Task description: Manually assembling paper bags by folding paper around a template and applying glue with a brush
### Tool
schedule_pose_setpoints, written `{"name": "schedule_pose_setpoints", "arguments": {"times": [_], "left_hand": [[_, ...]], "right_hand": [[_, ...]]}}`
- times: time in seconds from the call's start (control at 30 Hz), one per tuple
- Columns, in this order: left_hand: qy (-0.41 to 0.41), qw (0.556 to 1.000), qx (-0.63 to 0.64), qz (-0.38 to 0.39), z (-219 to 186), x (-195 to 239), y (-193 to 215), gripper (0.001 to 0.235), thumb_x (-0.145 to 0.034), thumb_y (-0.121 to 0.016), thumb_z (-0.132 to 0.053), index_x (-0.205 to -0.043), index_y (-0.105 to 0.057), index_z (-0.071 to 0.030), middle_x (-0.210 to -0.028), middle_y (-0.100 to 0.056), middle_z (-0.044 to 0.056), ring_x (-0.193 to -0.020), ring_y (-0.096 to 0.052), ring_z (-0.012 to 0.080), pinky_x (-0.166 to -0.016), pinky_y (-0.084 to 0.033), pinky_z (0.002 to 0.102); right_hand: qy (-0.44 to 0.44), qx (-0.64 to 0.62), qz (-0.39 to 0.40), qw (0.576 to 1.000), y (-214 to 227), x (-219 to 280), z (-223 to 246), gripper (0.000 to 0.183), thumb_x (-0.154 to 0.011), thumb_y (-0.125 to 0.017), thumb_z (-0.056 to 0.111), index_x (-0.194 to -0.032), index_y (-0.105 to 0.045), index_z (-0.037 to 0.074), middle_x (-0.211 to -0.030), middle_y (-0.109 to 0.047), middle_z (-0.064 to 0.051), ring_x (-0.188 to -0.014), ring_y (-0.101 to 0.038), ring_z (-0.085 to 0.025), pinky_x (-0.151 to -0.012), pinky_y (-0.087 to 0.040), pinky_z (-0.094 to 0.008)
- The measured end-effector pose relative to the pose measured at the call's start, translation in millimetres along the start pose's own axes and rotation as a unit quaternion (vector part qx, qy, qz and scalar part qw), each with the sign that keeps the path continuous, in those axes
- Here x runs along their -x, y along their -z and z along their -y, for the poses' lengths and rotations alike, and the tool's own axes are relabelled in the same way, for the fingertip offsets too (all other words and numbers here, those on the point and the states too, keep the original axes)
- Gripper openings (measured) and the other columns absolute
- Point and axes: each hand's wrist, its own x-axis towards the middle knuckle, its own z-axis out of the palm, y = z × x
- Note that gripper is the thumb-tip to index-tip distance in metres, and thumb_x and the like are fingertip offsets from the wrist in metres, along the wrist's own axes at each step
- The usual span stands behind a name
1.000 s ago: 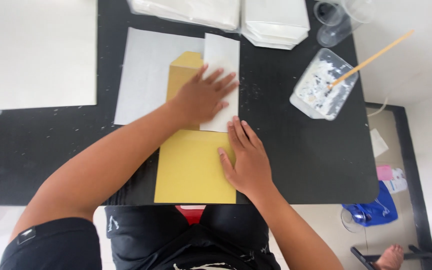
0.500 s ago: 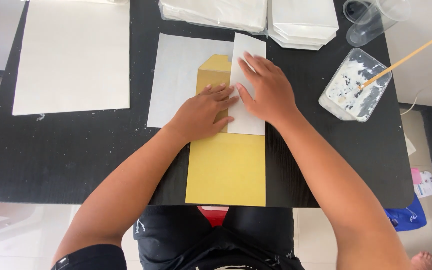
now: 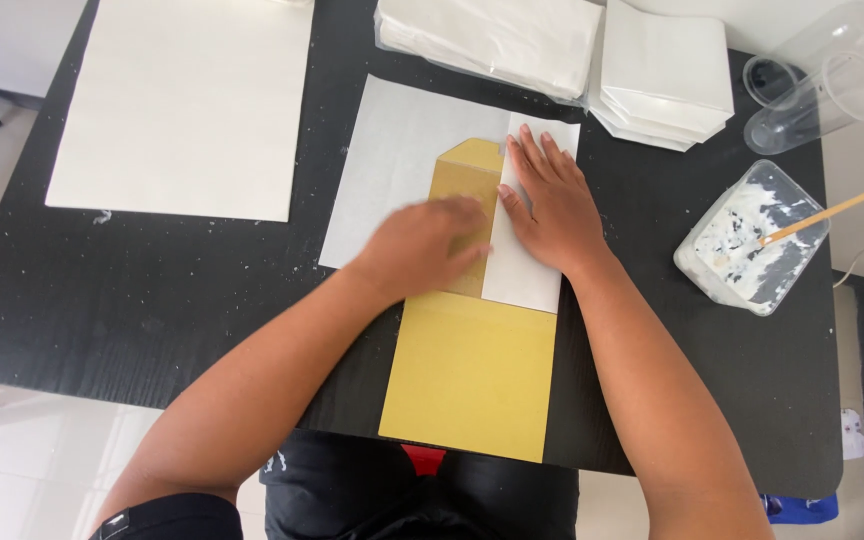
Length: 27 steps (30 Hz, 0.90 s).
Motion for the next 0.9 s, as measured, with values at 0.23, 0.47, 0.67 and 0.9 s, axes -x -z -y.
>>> {"name": "schedule_pose_setpoints", "arguments": {"times": [0.23, 0.47, 0.67, 0.9], "left_hand": [[0.165, 0.952, -0.195, -0.167, 63, 6, 30, 0.080, -0.104, -0.057, -0.056, -0.158, -0.032, -0.004, -0.155, -0.051, 0.014, -0.146, -0.037, 0.0395, -0.110, -0.039, 0.051], [0.220, 0.965, -0.138, -0.034, 51, 6, 27, 0.071, -0.104, -0.051, -0.043, -0.163, -0.033, -0.008, -0.161, -0.045, 0.014, -0.154, -0.027, 0.0372, -0.124, -0.012, 0.056], [0.215, 0.974, -0.067, -0.036, 31, 7, 33, 0.069, -0.103, -0.054, -0.037, -0.163, -0.033, -0.009, -0.159, -0.048, 0.014, -0.154, -0.027, 0.0377, -0.124, -0.013, 0.056], [0.206, 0.978, -0.007, -0.022, 31, 8, 40, 0.072, -0.101, -0.056, -0.048, -0.162, -0.036, -0.016, -0.155, -0.054, 0.011, -0.157, -0.021, 0.0344, -0.123, 0.001, 0.057]], "right_hand": [[0.025, -0.018, 0.015, 0.999, 0, -3, -5, 0.065, -0.109, -0.030, 0.045, -0.166, -0.016, 0.017, -0.173, -0.012, -0.002, -0.159, -0.007, -0.026, -0.127, -0.009, -0.046], [-0.007, -0.022, 0.010, 1.000, -1, -1, -4, 0.066, -0.110, -0.034, 0.052, -0.165, -0.030, 0.017, -0.173, -0.019, -0.004, -0.159, -0.013, -0.029, -0.128, -0.007, -0.046], [-0.005, -0.029, 0.011, 0.999, 2, 0, -2, 0.066, -0.110, -0.034, 0.052, -0.165, -0.030, 0.016, -0.173, -0.019, -0.005, -0.159, -0.013, -0.029, -0.128, -0.007, -0.046], [-0.003, -0.033, 0.018, 0.999, 4, 0, -2, 0.066, -0.110, -0.033, 0.052, -0.165, -0.029, 0.016, -0.173, -0.019, -0.005, -0.159, -0.012, -0.030, -0.128, -0.008, -0.047]]}}
